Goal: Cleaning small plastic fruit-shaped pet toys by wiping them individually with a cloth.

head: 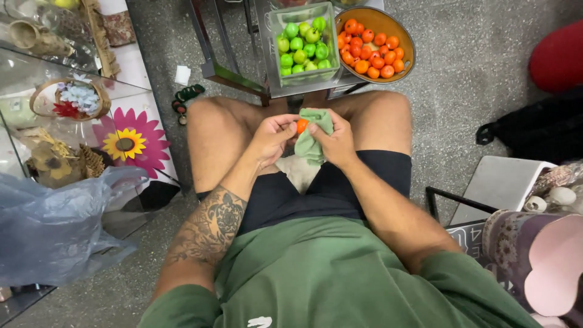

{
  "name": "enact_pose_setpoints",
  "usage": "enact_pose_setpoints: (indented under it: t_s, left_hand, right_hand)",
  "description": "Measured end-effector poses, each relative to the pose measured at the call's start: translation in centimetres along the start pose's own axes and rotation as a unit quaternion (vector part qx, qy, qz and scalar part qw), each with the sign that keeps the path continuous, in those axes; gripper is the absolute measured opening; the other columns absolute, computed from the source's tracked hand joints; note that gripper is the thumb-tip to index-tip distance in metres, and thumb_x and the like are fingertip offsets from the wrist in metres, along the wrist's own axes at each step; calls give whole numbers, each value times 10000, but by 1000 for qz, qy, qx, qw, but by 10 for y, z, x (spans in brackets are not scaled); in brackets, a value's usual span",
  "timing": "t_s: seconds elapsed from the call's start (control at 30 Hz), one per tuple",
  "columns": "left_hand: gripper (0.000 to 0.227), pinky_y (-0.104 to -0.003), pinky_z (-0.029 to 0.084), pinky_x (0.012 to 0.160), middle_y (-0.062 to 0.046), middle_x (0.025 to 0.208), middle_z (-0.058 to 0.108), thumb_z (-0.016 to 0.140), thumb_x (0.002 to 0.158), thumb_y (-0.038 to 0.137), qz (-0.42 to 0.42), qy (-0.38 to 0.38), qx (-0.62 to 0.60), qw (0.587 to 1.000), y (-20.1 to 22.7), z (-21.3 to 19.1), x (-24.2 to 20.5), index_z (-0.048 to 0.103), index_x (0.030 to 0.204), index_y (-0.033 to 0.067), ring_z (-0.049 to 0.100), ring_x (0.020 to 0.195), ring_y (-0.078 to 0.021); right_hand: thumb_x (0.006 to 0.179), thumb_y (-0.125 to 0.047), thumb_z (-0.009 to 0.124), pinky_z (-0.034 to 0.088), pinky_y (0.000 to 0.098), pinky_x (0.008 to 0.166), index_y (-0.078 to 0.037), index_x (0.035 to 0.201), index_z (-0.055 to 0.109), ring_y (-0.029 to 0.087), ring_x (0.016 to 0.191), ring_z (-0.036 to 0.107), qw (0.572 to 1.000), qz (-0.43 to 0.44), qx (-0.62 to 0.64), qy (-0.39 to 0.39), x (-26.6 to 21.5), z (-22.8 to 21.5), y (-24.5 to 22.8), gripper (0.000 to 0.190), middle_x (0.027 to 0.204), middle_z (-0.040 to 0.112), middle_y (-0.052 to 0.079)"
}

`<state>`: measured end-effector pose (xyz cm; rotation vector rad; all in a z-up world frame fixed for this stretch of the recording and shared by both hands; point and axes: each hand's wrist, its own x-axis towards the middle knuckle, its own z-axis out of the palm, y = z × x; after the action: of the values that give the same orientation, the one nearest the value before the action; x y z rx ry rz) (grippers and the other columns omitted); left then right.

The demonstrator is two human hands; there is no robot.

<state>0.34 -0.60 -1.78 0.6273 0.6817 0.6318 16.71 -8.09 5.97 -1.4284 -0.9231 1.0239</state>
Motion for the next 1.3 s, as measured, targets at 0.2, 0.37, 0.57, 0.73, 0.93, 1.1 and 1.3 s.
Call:
enact_pose_setpoints:
  t_s: [0.2,0.37,0.57,0.73,0.93,1.1,1.3]
  left_hand:
    - [342,-300,645,672,-151,945,749,791,911,136,39,-19,40,998,-1,4,-2,685,1181,-45,754,747,-198]
    - [404,-294,634,776,-127,1015,751,847,842,84,116,-14,183,976,25,29,-8,698,1205,-13,748,840,-162]
    - [366,-288,615,746,-97,1133,735,869,824,103,327,10,469,820,71,85,4,738,1163,62,733,871,-208]
    - [418,-450,586,801,-156,1079,723,845,828,94,366,-5,587,722,76,121,59,685,1212,55,714,914,-345]
    - [408,-431,544,825,-113,1124,709,730,776,87,298,-5,702,647,43,166,139,671,1179,87,683,964,-352]
    - [395,-448,552,820,-87,1054,740,723,741,35,283,1,714,641,18,169,201,674,1127,100,702,953,-341]
    - [507,-400,559,900,-54,1184,697,753,738,-39,303,20,677,671,26,167,209,649,1204,132,702,1003,-291]
  right_hand:
    - [967,-207,753,479,232,654,-134,1003,745,67,709,518,998,35,13,45,1,7,0,81,739,618,-64]
    - [965,-301,766,575,281,764,-61,1074,691,118,769,644,937,182,234,183,14,3,10,274,871,693,18]
    - [955,-310,771,604,357,827,-20,1118,691,176,848,700,897,214,301,244,17,-7,39,342,954,720,77]
    - [835,-394,839,597,405,793,-182,1074,781,239,918,751,977,204,-40,52,9,-5,61,325,911,768,51]
    - [827,-271,738,549,464,719,-77,1132,727,406,834,712,960,40,-219,-168,-3,-19,31,362,991,770,160]
    - [817,-300,744,542,490,678,-23,921,707,420,748,680,946,2,-293,-141,-6,-20,49,299,844,734,189]
    - [801,-253,748,553,500,709,-59,990,708,419,795,701,948,36,-281,-148,-4,-29,31,274,853,747,175]
